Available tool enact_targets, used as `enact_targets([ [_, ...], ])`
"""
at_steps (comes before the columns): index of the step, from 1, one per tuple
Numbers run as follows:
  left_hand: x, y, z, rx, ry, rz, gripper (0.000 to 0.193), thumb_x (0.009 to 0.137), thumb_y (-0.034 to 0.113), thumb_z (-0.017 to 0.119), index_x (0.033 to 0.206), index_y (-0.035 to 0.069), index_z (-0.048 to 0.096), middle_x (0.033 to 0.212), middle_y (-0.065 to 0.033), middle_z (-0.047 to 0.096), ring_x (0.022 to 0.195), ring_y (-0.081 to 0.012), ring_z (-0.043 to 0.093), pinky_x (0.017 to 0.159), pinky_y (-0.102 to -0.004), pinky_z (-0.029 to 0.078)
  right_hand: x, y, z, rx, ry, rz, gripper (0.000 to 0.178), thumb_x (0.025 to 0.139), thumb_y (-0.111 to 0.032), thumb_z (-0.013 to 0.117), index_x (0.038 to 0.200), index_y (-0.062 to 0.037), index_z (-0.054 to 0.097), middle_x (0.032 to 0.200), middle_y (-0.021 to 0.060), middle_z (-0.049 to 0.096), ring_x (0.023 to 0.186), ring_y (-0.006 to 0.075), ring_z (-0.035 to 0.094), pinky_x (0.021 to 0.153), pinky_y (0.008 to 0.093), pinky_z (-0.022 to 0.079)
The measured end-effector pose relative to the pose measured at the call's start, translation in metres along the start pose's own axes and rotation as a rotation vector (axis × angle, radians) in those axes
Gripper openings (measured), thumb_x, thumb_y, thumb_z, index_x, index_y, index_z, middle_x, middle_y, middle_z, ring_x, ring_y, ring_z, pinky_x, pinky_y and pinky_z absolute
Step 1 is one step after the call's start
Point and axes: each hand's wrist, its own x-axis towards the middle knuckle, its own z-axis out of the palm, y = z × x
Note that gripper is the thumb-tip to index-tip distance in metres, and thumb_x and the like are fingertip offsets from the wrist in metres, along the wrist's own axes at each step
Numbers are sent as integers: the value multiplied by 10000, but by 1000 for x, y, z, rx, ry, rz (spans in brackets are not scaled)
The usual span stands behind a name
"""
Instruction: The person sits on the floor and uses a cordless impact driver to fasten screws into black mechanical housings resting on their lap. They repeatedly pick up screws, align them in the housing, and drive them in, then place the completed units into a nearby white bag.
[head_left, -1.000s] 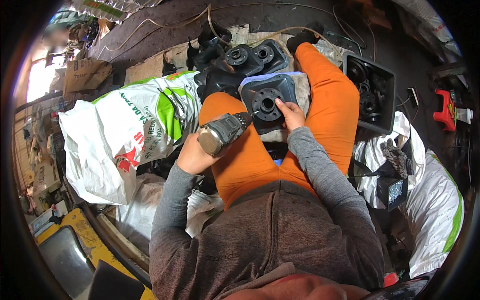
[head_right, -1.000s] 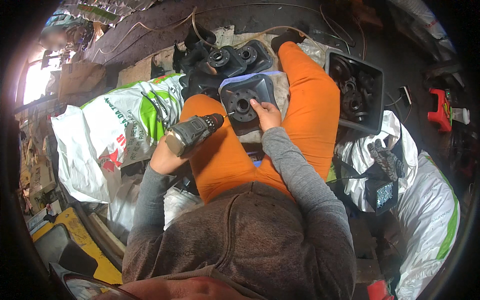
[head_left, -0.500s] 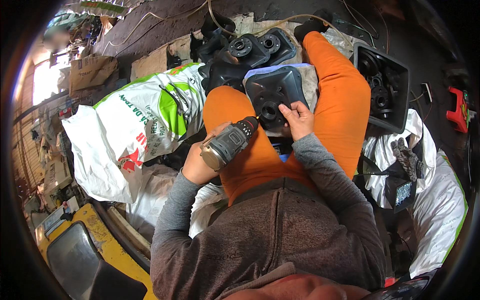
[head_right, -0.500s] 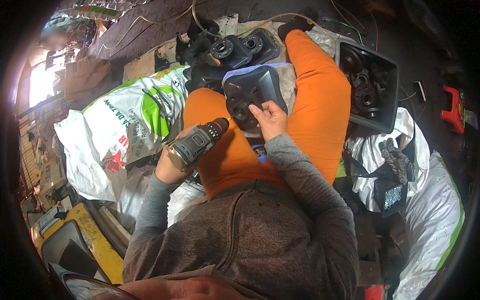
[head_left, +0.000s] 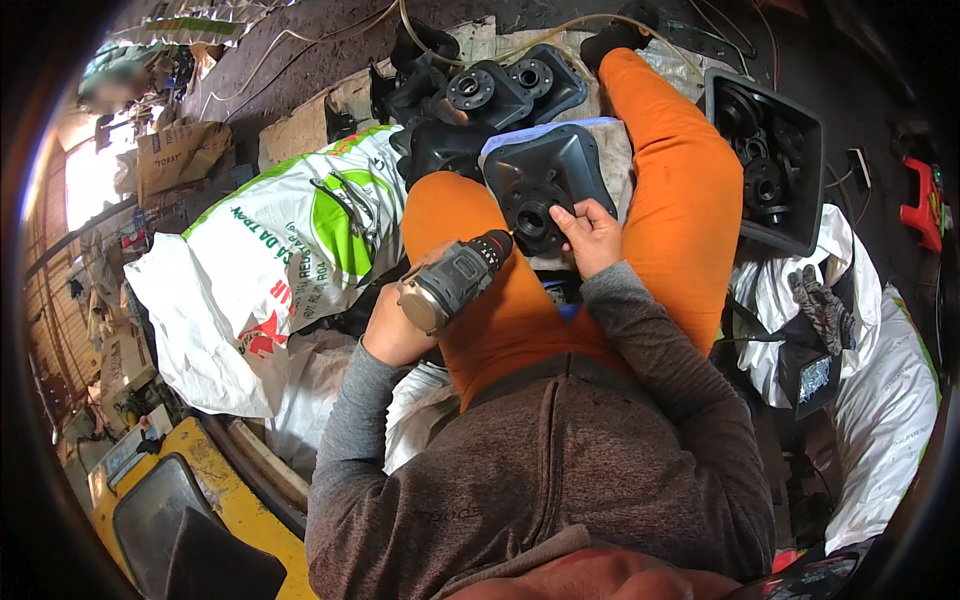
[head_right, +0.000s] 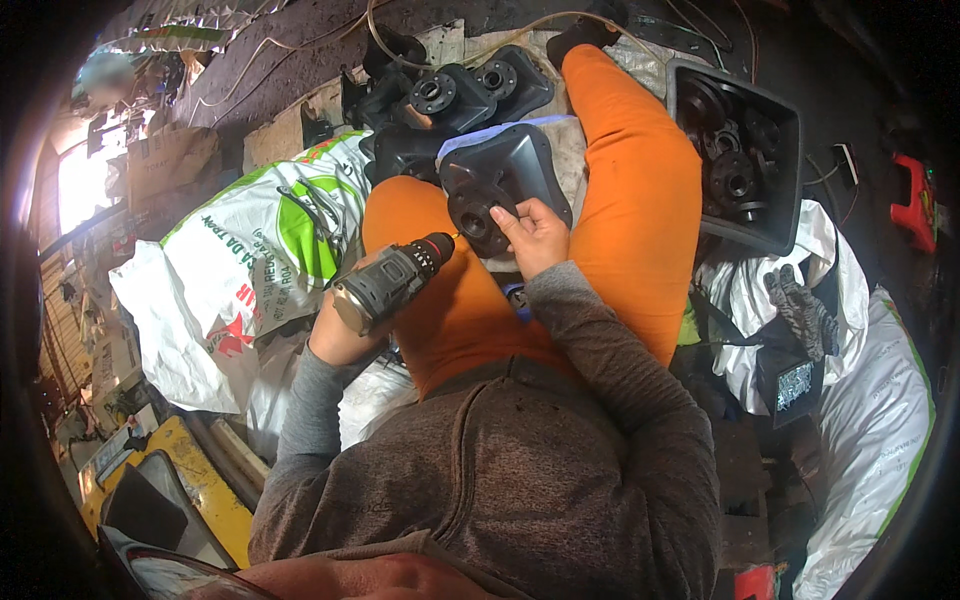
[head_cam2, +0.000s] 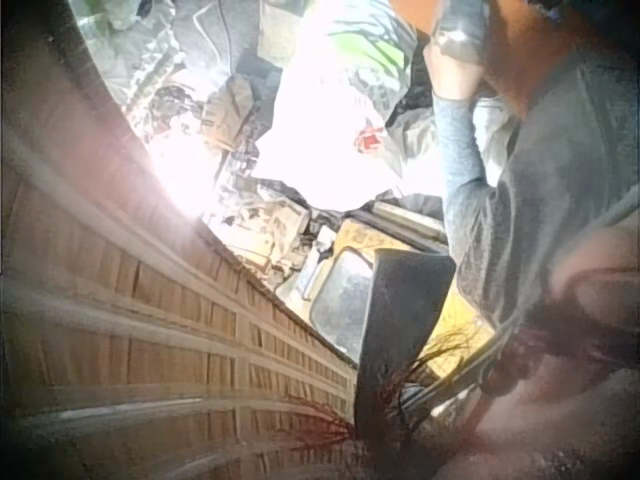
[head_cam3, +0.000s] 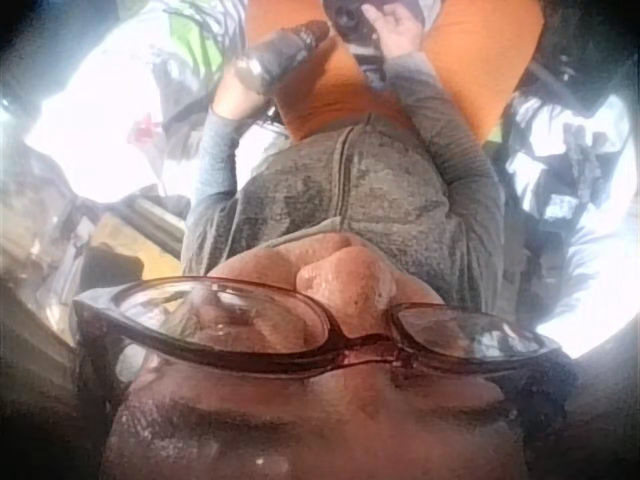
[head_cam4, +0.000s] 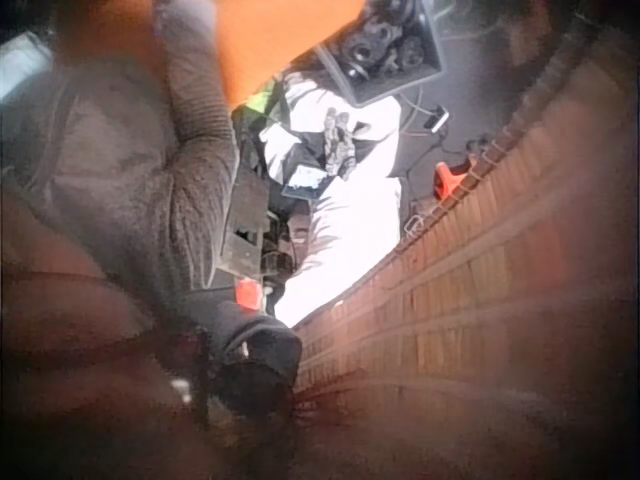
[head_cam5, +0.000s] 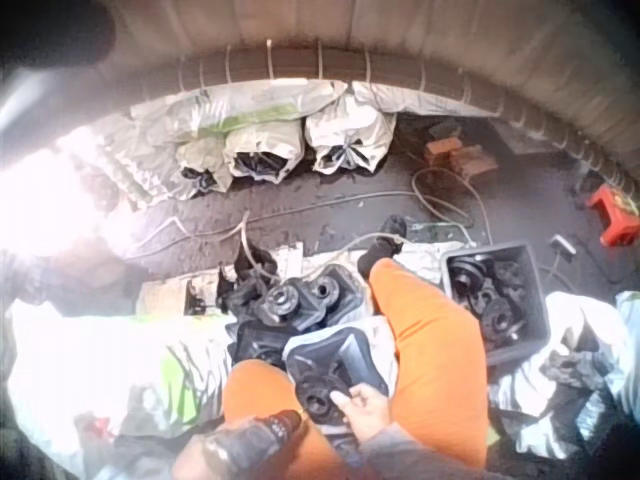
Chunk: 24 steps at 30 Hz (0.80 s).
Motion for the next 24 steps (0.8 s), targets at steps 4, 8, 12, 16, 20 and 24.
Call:
enact_targets([
  [4,7,4,-5,-134,-73,-89,531,728,23,677,1247,42,565,1302,-159,563,1152,-314,584,979,-366,462,5,4,-2,18,-5,4,248,872,-251,721,832,-30,616,660,-32,594,574,31,494,512,212,422],
  [8,18,11,-12,-61,-98,-110,498,735,75,673,1223,73,574,1147,-162,628,954,-337,636,812,-386,513,27,2,-1,-187,80,-22,315,841,-294,736,847,9,648,684,27,631,597,89,551,550,264,457],
  [12,26,-7,-14,54,-210,-142,515,719,150,683,1219,109,569,976,-178,662,809,-378,639,676,-431,519,56,-2,3,-443,97,-102,371,808,-333,742,853,29,672,758,120,670,654,205,625,619,339,486],
  [16,41,14,-22,-49,-219,-137,649,730,241,738,1319,160,479,912,-126,690,823,-350,669,699,-410,544,55,-5,1,-549,87,-104,370,813,-332,739,880,27,681,818,134,683,723,220,652,665,332,502],
  [20,50,16,-23,-61,-273,-206,682,733,274,758,1340,192,458,897,-108,696,825,-337,679,711,-406,553,59,9,-1,-261,67,-55,317,825,-270,744,896,32,681,795,108,678,704,159,638,644,296,498],
  [24,51,15,-20,-137,-253,-198,640,740,255,746,1320,196,482,902,-122,695,817,-334,680,705,-408,552,57,9,-2,-268,54,-56,301,829,-251,742,909,33,681,784,103,679,676,131,626,627,276,494],
])
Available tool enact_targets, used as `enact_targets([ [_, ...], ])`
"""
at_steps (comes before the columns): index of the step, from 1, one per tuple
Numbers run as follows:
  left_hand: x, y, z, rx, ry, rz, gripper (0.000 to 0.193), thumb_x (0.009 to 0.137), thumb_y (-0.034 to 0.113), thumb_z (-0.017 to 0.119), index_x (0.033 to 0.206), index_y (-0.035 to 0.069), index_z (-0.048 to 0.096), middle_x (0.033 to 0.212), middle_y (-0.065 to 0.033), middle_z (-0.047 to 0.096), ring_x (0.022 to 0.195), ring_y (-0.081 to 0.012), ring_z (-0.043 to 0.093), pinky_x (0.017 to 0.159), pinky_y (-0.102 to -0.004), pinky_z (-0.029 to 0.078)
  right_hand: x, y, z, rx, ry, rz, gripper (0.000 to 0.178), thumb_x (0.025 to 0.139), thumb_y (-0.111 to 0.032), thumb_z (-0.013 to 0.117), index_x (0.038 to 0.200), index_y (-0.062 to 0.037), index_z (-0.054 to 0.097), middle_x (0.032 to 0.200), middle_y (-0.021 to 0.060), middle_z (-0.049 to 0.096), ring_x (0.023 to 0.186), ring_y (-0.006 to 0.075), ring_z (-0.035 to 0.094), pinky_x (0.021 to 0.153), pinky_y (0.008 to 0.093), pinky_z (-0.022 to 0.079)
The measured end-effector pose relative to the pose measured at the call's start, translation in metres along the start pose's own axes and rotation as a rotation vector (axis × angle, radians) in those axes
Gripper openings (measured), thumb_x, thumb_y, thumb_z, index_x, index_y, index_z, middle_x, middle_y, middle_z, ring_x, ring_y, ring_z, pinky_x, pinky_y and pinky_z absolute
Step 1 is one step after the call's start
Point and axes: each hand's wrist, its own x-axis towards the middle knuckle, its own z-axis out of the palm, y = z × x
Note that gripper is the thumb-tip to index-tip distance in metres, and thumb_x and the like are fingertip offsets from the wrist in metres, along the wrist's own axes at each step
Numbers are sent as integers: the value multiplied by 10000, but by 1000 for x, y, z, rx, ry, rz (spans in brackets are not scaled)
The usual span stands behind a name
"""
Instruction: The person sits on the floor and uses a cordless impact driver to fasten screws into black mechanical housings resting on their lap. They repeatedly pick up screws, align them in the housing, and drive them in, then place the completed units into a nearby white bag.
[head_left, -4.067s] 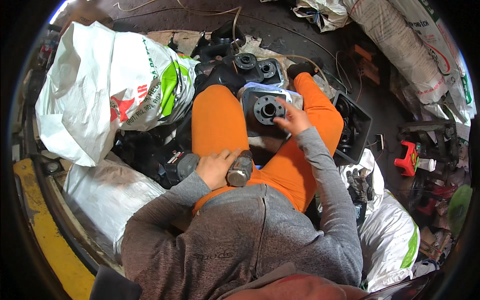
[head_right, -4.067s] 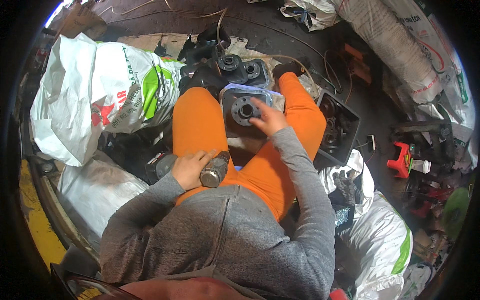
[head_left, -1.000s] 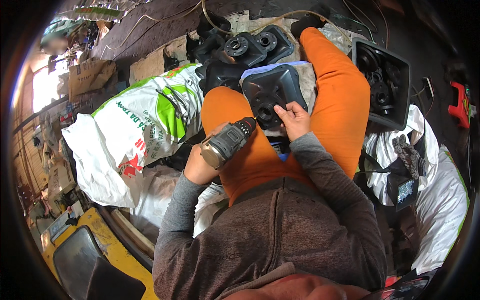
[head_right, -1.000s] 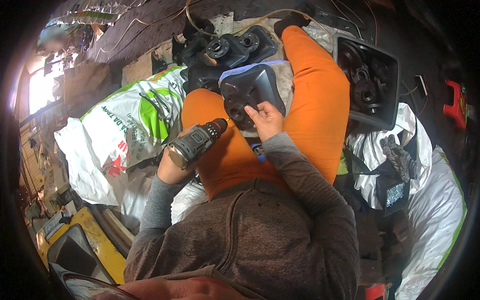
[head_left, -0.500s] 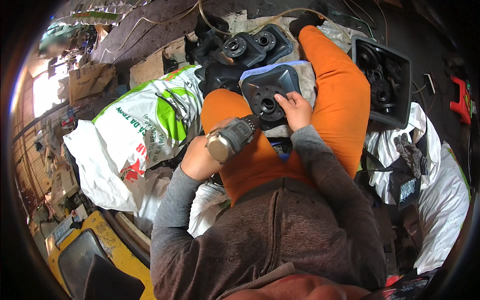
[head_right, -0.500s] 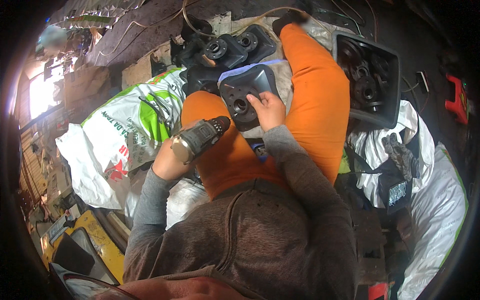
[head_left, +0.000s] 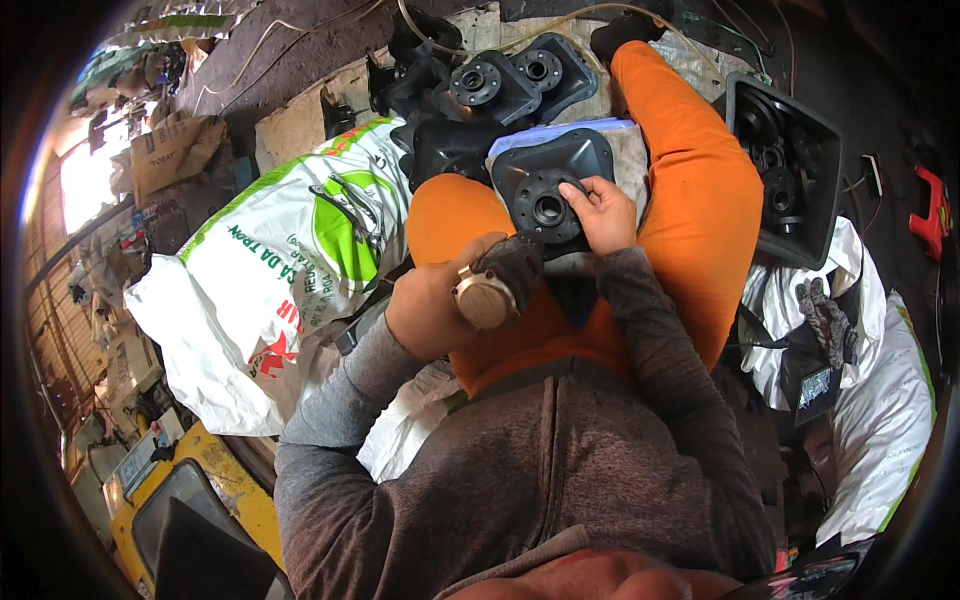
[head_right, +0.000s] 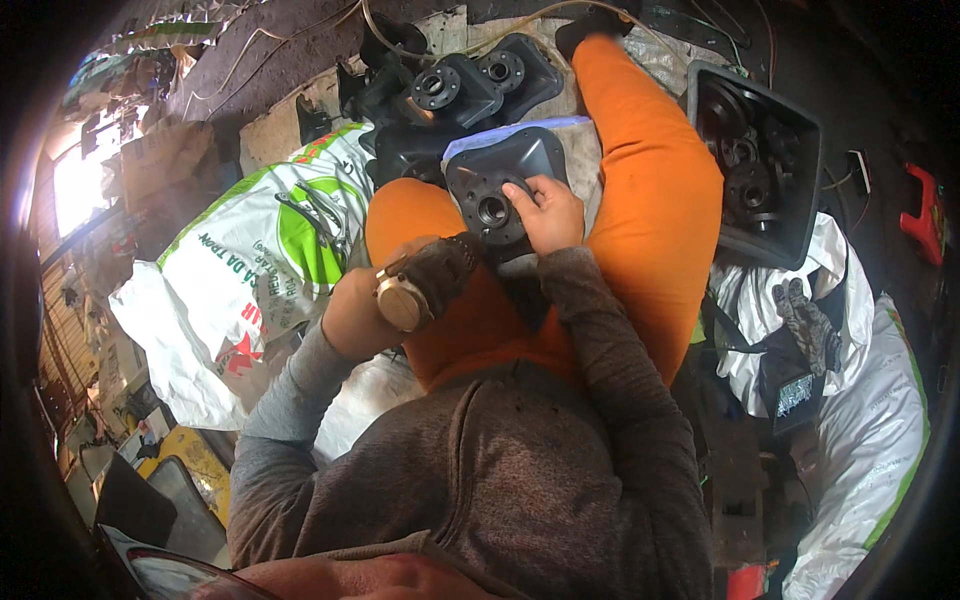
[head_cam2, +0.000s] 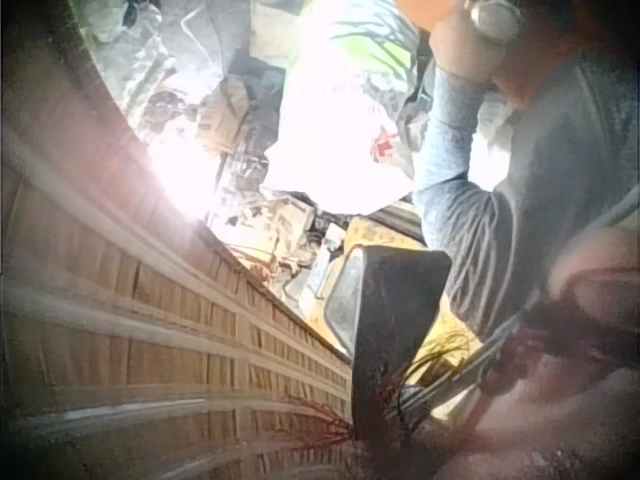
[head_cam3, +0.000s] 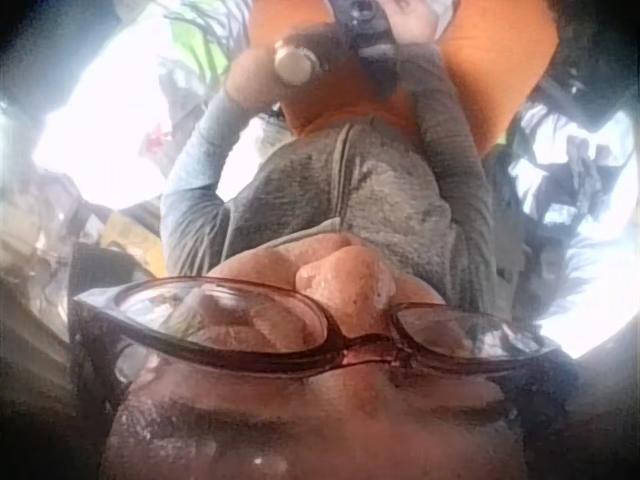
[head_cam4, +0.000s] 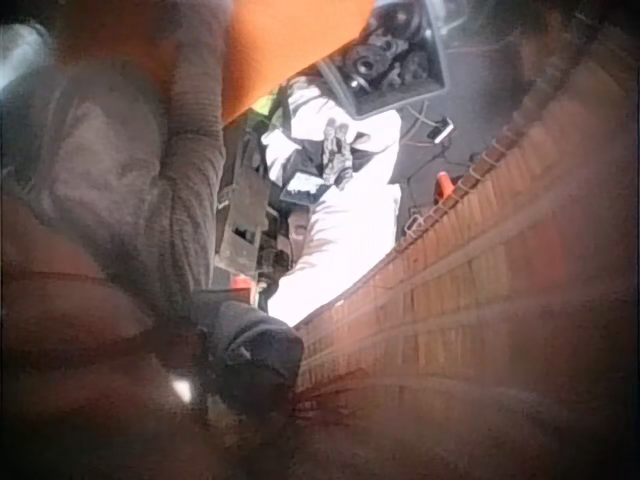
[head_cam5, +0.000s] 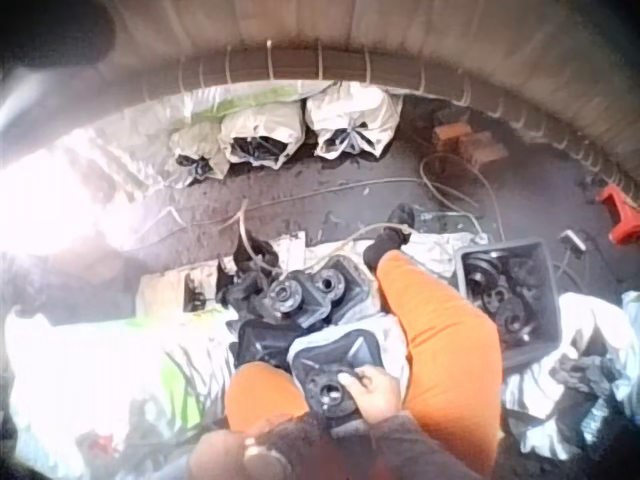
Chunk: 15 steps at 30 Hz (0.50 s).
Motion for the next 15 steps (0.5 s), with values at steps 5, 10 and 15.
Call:
enact_targets([
  [5,3,-14,8,41,-6,-26,414,689,126,723,1083,68,610,921,-146,680,829,-327,669,713,-379,536,2,4,-2,-42,7,-13,325,827,-281,740,911,27,682,750,100,678,663,123,620,624,272,492],
  [10,-16,-3,14,4,138,-80,395,690,94,721,1067,45,612,964,-181,672,880,-366,653,775,-382,534,8,3,0,-53,7,-85,369,810,-325,749,907,25,687,710,99,670,644,124,614,602,293,484],
  [15,-29,-27,57,-192,315,29,455,783,227,753,1155,14,597,1106,-163,649,1022,-310,642,849,-367,510,8,-2,-3,-359,43,-174,463,788,-464,714,890,-12,696,711,142,653,660,264,631,638,368,487],
])
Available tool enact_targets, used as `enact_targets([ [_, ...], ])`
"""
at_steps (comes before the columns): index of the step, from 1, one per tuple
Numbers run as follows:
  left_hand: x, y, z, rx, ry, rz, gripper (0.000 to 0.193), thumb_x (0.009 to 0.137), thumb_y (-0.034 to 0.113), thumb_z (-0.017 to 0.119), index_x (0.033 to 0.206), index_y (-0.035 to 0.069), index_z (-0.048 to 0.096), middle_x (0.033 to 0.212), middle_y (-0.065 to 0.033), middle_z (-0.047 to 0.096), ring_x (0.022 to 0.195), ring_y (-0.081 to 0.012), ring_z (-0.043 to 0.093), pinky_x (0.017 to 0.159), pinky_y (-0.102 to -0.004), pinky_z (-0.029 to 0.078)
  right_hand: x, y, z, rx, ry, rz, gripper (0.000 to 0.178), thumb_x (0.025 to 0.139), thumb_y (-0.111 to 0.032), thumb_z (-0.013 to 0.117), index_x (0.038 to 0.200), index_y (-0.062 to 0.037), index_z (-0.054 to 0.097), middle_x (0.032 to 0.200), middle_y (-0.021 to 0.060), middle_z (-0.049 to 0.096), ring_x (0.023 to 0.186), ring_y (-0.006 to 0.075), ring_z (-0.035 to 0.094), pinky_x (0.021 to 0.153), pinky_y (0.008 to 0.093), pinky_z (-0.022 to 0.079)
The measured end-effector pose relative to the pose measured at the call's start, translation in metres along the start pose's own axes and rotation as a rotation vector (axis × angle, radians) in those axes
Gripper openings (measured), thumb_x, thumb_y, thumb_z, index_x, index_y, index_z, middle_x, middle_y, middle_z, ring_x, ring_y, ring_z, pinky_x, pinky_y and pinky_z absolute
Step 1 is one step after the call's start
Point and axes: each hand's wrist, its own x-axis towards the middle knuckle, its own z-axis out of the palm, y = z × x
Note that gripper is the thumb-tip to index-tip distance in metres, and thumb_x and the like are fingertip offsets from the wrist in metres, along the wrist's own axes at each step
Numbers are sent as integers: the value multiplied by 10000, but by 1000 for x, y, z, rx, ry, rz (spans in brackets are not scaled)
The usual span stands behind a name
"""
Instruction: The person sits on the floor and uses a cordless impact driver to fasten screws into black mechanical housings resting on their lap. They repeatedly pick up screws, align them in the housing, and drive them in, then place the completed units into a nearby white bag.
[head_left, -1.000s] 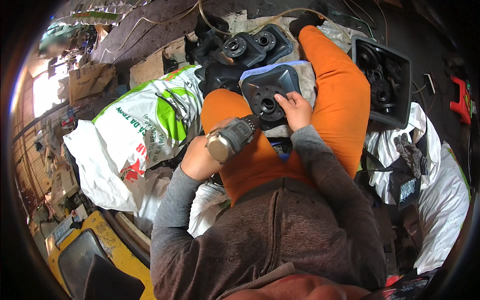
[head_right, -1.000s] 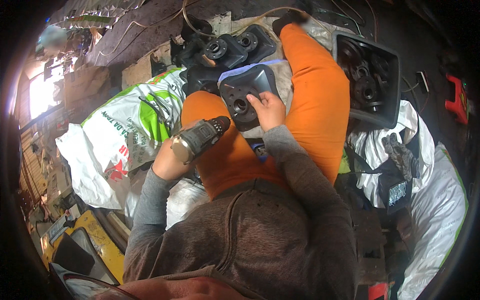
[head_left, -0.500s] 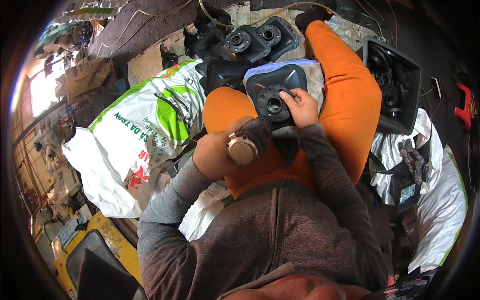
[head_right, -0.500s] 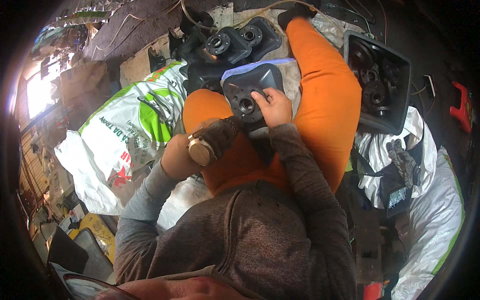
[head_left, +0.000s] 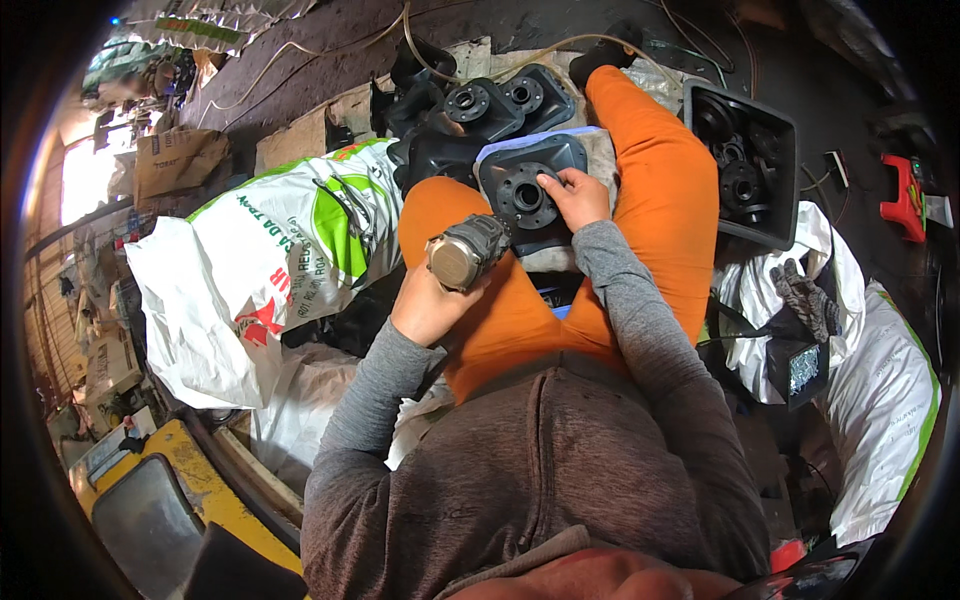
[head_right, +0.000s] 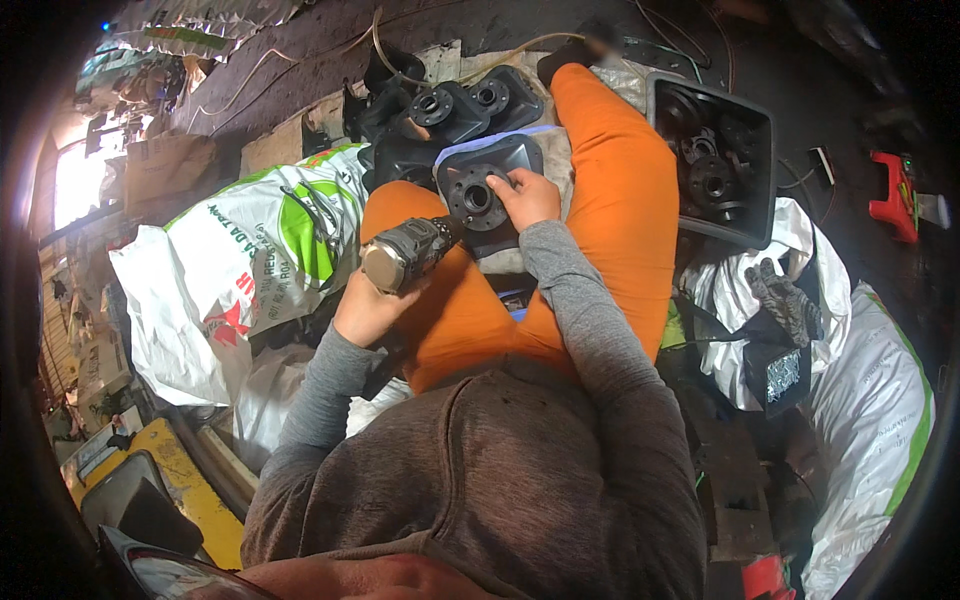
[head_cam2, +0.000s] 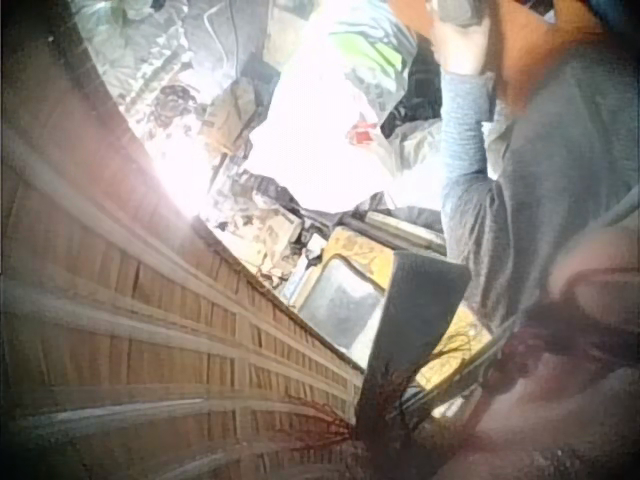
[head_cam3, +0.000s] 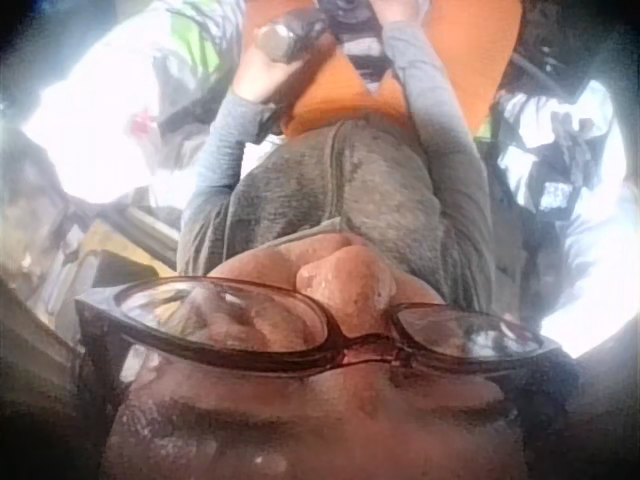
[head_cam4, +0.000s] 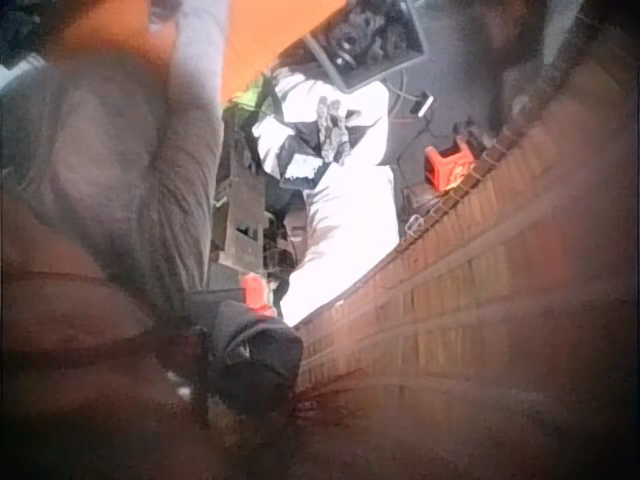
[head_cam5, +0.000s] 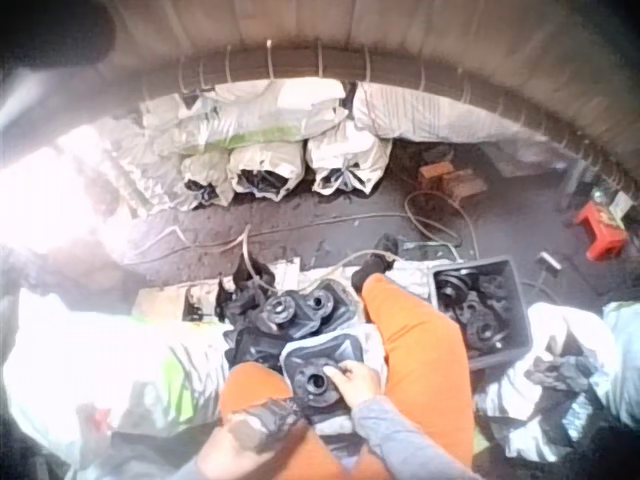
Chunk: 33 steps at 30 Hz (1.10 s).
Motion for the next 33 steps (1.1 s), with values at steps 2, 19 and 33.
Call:
enact_targets([
  [2,-8,2,5,-46,10,-28,429,791,155,746,1166,5,601,1081,-145,664,1003,-254,642,877,-347,494,-2,2,-5,-54,-31,-14,463,792,-470,707,876,-15,692,728,148,659,677,277,638,642,377,487],
  [19,-33,10,-59,311,87,521,504,768,154,769,1223,42,583,1222,-149,606,1122,-277,589,991,-372,449,-30,2,-41,894,-206,338,486,974,-326,506,1301,34,502,1109,99,649,906,232,638,828,329,528],
  [33,-35,34,-17,-75,-85,308,532,743,141,775,1220,27,568,1146,-133,637,1047,-271,630,913,-356,493,-88,-26,-63,1504,-711,321,455,1034,-248,314,1401,13,379,1339,159,533,1246,281,523,971,404,511],
])
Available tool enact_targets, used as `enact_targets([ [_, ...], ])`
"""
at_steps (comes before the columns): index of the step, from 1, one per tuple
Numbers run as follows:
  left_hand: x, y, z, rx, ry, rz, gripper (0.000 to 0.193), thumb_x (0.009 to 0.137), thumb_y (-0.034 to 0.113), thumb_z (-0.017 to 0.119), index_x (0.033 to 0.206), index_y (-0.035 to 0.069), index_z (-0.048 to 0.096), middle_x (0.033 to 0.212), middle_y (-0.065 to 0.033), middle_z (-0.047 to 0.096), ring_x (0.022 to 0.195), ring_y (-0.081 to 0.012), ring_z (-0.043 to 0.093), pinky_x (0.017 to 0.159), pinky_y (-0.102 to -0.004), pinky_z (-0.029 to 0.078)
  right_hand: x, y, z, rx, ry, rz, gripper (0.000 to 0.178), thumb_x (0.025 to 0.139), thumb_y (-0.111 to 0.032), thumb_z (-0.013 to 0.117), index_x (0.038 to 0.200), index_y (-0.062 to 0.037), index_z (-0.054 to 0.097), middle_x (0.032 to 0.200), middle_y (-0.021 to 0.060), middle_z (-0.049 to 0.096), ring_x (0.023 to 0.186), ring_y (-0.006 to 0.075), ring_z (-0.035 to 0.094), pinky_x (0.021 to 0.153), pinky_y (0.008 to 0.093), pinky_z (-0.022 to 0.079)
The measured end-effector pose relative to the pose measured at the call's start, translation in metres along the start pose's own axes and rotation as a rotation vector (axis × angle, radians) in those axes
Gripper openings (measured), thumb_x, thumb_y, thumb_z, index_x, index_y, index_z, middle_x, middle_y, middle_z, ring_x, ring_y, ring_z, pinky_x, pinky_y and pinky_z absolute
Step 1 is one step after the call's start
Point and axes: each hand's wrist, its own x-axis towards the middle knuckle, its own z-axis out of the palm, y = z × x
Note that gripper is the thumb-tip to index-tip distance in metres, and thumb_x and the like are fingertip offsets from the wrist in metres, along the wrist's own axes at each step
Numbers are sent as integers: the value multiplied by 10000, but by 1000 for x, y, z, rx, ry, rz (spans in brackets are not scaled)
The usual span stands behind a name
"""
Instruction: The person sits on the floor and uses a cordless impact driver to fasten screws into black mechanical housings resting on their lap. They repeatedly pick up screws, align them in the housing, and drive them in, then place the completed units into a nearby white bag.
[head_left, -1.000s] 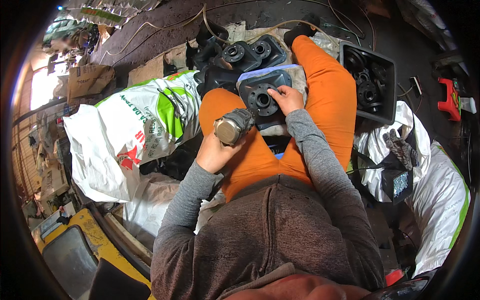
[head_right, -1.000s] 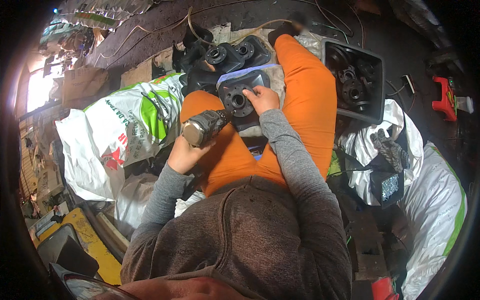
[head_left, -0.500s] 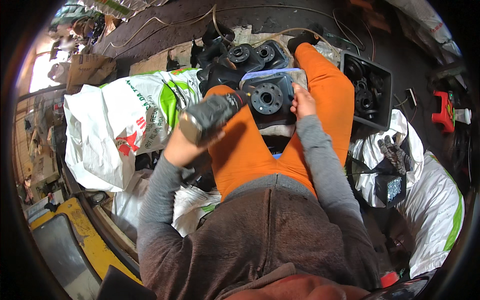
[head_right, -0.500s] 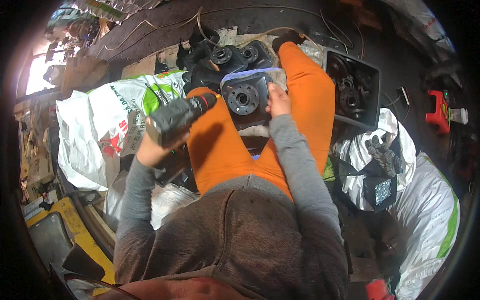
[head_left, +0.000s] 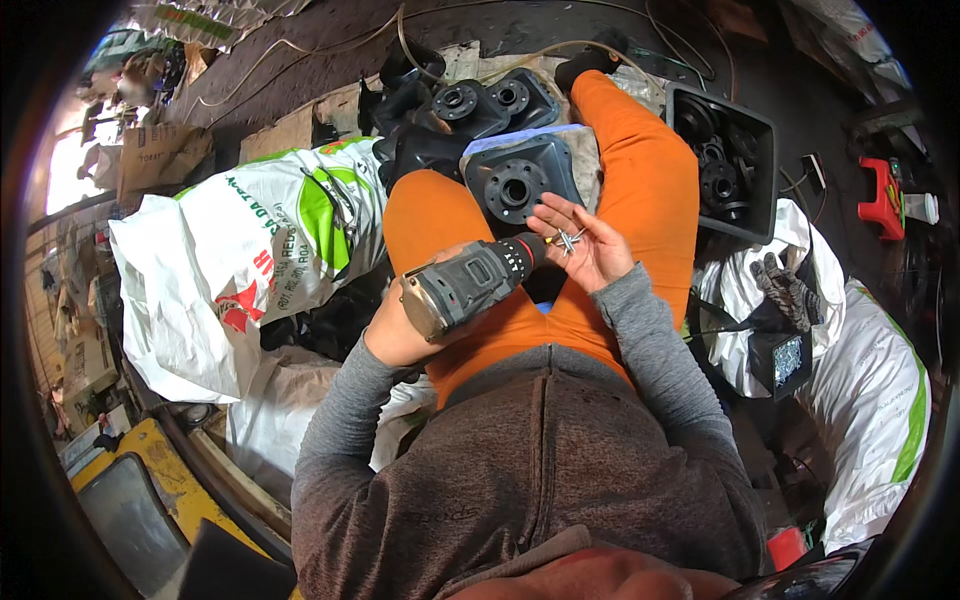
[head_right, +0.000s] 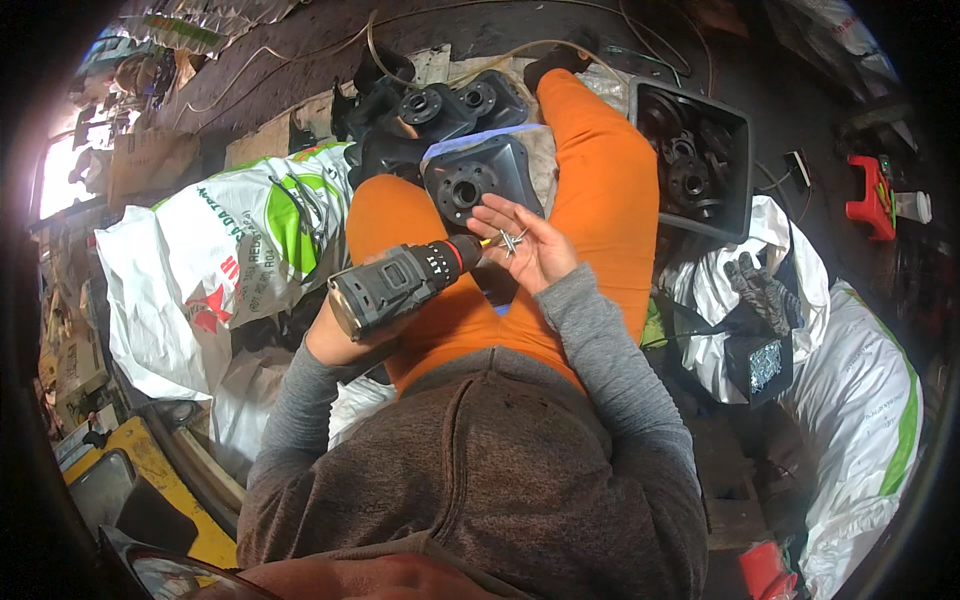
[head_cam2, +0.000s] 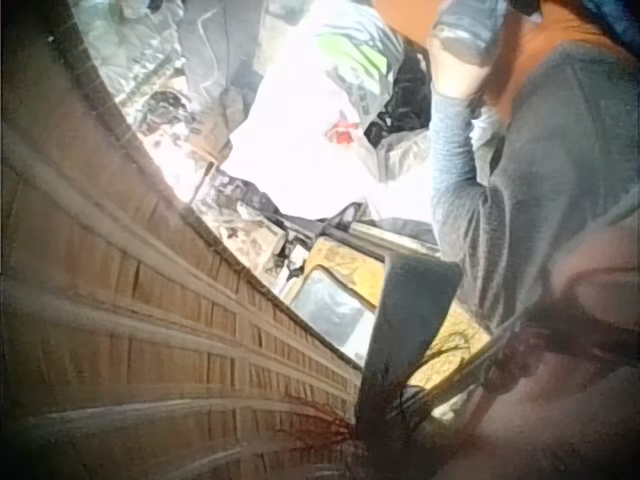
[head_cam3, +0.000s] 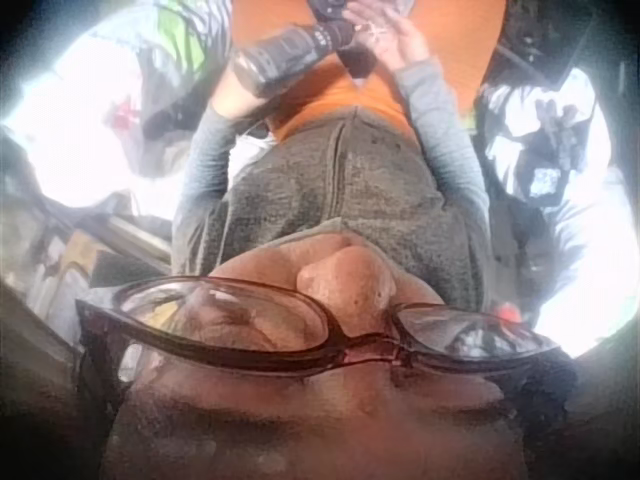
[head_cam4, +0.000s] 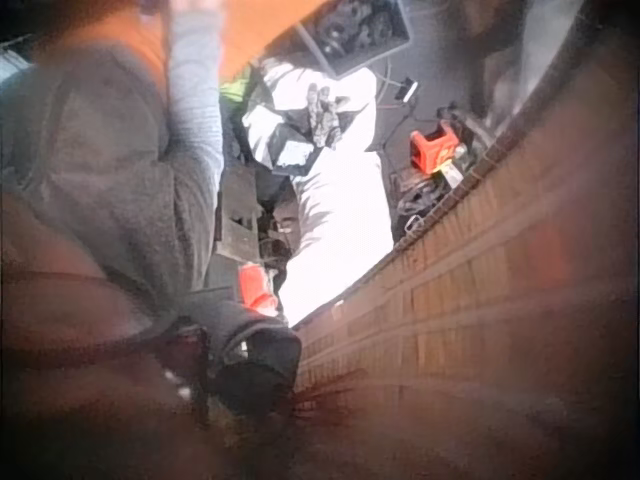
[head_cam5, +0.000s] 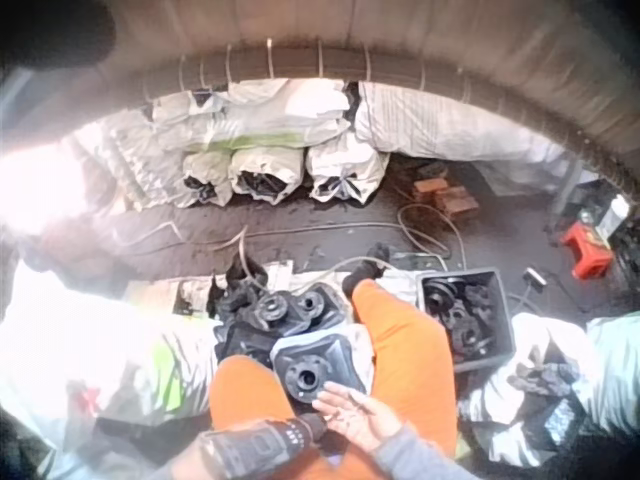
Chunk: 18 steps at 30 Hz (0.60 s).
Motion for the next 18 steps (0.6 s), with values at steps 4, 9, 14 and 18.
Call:
enact_targets([
  [4,-5,-11,-7,229,19,214,529,735,117,770,1215,22,569,1135,-137,642,1045,-274,628,915,-354,488,-2,3,5,-174,125,-32,426,1003,-217,457,1355,22,445,1308,160,550,1176,239,572,920,353,544],
  [9,-7,-4,-19,2,-15,-8,494,741,99,759,1198,28,587,1156,-132,636,1054,-284,623,934,-358,481,-10,6,7,-301,150,100,367,967,-157,553,1302,-11,524,1080,110,649,980,189,668,815,297,595],
  [14,-13,-12,-13,172,-41,97,479,753,75,733,1207,37,584,1187,-138,626,1096,-286,615,947,-360,480,-12,24,-3,-241,273,204,208,960,-152,564,1131,-35,582,1096,116,642,1018,197,654,772,290,612],
  [18,-17,-13,-8,218,-21,103,466,768,97,732,1206,46,585,1198,-137,617,1114,-287,611,952,-370,484,-8,29,-5,-57,329,105,104,965,-163,555,1016,-72,556,1190,127,614,1098,211,625,772,306,621],
])
